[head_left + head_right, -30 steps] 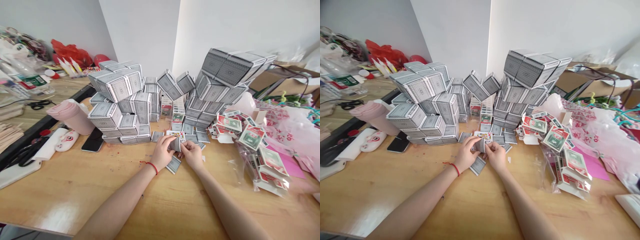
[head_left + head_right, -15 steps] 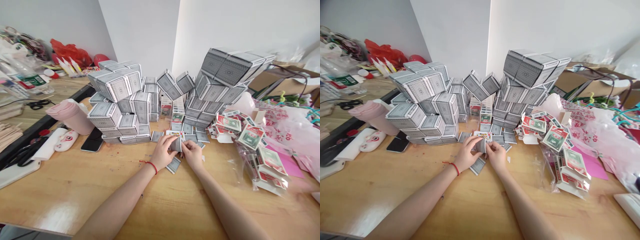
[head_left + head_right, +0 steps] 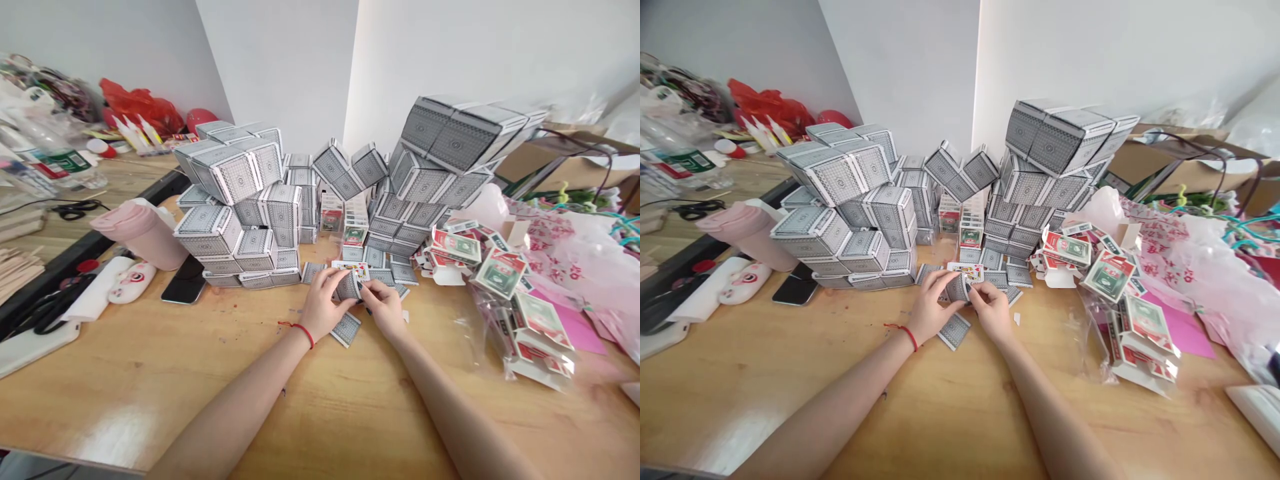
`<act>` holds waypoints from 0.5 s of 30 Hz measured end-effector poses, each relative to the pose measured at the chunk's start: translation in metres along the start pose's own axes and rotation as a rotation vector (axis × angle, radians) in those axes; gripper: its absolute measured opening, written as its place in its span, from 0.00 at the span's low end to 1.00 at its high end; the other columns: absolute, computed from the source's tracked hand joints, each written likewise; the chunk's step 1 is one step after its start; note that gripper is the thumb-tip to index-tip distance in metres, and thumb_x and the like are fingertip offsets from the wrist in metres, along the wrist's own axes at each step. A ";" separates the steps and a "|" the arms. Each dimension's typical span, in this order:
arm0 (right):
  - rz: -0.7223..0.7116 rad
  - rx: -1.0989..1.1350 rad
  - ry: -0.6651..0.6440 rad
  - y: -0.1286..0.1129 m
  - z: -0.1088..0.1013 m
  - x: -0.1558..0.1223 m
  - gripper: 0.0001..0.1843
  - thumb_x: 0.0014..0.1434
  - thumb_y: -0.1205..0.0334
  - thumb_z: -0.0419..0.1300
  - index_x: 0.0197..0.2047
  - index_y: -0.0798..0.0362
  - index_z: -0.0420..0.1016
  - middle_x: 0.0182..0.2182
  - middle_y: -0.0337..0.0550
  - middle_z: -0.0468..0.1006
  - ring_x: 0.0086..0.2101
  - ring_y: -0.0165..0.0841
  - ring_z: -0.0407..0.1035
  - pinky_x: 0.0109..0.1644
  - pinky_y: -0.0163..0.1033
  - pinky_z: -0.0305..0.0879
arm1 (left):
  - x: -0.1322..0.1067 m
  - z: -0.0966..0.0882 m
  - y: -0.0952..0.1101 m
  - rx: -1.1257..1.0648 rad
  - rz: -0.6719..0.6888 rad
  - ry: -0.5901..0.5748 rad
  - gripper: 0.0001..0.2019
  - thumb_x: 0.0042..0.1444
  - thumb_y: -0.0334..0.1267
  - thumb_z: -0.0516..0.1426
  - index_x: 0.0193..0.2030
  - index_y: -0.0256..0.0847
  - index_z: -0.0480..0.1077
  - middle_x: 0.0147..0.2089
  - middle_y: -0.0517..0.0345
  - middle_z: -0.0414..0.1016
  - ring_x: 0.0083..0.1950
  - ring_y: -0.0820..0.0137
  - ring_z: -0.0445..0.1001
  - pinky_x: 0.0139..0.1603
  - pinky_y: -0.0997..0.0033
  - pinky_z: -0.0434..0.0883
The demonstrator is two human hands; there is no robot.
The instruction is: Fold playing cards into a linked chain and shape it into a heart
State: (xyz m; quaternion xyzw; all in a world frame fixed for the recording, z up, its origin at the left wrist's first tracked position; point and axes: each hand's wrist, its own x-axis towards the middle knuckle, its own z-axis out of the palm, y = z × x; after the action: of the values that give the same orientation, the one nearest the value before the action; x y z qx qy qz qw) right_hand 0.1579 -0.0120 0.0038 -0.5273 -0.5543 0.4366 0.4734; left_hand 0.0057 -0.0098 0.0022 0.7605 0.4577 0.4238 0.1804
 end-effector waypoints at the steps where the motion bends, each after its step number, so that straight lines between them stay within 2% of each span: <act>1: 0.004 0.000 -0.016 0.000 -0.001 0.000 0.14 0.50 0.51 0.56 0.24 0.55 0.69 0.19 0.37 0.65 0.20 0.27 0.57 0.22 0.31 0.53 | 0.000 0.000 0.000 -0.009 0.003 -0.001 0.25 0.47 0.38 0.59 0.53 0.45 0.60 0.50 0.51 0.62 0.53 0.62 0.63 0.54 0.57 0.63; 5: 0.016 -0.003 -0.073 -0.001 -0.002 0.000 0.16 0.52 0.50 0.53 0.22 0.54 0.67 0.16 0.35 0.60 0.18 0.26 0.53 0.20 0.31 0.50 | 0.000 0.000 -0.002 -0.043 0.040 -0.027 0.25 0.47 0.41 0.59 0.53 0.45 0.60 0.50 0.51 0.63 0.52 0.62 0.63 0.53 0.57 0.64; 15: -0.051 -0.055 -0.053 -0.001 0.000 0.000 0.18 0.53 0.50 0.53 0.20 0.54 0.64 0.17 0.37 0.62 0.20 0.26 0.55 0.22 0.31 0.54 | 0.000 0.000 -0.003 -0.050 0.028 -0.043 0.25 0.46 0.40 0.60 0.52 0.44 0.61 0.49 0.51 0.63 0.52 0.62 0.63 0.53 0.57 0.64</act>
State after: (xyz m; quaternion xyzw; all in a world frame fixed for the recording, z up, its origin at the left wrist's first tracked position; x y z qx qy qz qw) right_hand 0.1576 -0.0120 0.0047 -0.5140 -0.5917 0.4227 0.4549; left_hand 0.0044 -0.0085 0.0003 0.7709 0.4324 0.4212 0.2034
